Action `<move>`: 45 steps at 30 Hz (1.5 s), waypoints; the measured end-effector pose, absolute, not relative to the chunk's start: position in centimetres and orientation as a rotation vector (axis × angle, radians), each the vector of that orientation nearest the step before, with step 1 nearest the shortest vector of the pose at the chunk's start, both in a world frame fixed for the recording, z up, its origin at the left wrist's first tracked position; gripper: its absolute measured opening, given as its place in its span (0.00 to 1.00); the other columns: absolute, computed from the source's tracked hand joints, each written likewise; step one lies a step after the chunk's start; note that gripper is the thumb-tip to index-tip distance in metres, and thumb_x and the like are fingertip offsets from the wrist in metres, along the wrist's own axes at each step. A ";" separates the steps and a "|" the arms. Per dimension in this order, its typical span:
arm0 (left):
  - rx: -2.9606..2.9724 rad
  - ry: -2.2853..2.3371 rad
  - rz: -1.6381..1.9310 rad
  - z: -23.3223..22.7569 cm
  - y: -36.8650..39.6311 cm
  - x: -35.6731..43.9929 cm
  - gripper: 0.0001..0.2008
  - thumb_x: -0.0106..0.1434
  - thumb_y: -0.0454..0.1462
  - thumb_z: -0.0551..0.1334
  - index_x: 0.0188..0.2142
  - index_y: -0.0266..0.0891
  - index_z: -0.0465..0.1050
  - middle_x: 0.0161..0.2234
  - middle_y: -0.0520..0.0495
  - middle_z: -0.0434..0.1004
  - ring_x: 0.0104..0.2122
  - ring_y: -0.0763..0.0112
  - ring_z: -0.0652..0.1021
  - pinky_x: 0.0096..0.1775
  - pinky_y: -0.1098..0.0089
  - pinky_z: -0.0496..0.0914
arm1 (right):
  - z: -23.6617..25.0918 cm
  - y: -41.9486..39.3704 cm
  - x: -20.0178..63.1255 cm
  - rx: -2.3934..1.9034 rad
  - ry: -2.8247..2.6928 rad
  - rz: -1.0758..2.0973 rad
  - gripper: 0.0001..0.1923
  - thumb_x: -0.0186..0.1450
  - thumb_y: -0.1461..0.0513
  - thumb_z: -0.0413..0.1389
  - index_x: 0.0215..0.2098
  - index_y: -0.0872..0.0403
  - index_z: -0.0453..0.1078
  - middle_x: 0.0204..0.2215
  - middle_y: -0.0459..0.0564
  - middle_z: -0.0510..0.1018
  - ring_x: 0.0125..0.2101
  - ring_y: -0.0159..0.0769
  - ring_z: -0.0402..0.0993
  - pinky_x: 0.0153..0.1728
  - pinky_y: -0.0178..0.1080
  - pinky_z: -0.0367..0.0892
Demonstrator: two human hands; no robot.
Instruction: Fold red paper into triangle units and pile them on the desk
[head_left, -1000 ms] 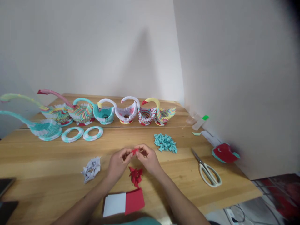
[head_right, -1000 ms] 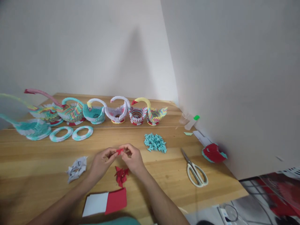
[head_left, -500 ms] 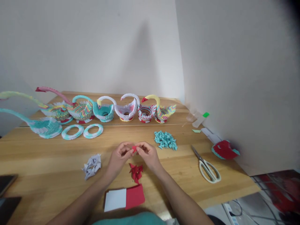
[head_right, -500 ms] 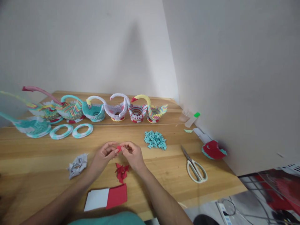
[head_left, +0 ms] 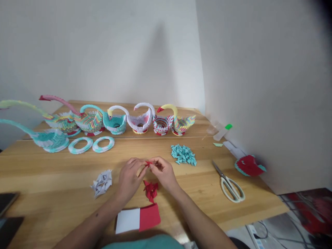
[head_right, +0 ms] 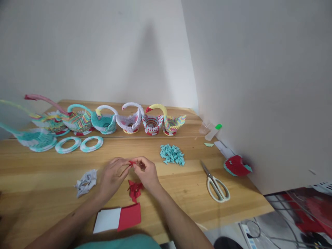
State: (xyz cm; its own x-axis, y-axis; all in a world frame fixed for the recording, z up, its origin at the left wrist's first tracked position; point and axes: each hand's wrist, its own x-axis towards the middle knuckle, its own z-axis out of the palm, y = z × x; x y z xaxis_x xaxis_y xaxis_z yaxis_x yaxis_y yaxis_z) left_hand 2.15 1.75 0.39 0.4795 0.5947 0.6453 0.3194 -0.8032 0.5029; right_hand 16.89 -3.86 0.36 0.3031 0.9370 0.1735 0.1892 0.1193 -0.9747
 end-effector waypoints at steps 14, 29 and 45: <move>2.341 0.904 1.083 0.5 1.5 2.0 0.05 0.61 0.34 0.61 0.36 0.42 0.75 0.36 0.45 0.82 0.38 0.60 0.78 0.42 0.61 0.69 | 0.8 -4.0 17.2 -1.328 -1.220 0.767 0.10 0.59 0.63 0.57 0.38 0.53 0.78 0.33 0.50 0.81 0.32 0.36 0.76 0.35 0.36 0.71; 1.774 0.934 1.005 0.2 1.8 2.4 0.04 0.55 0.38 0.62 0.29 0.41 0.77 0.34 0.46 0.83 0.36 0.62 0.80 0.41 0.66 0.71 | 0.9 -4.0 17.3 -1.350 -1.199 0.774 0.09 0.60 0.61 0.58 0.37 0.54 0.78 0.31 0.50 0.81 0.30 0.34 0.74 0.33 0.34 0.69; 1.512 0.829 0.890 -1.1 2.7 2.3 0.08 0.58 0.40 0.62 0.29 0.38 0.76 0.30 0.47 0.81 0.32 0.66 0.77 0.38 0.69 0.69 | 0.9 -4.1 17.5 -1.325 -1.196 0.817 0.11 0.62 0.58 0.57 0.38 0.53 0.78 0.33 0.51 0.82 0.30 0.35 0.75 0.33 0.36 0.69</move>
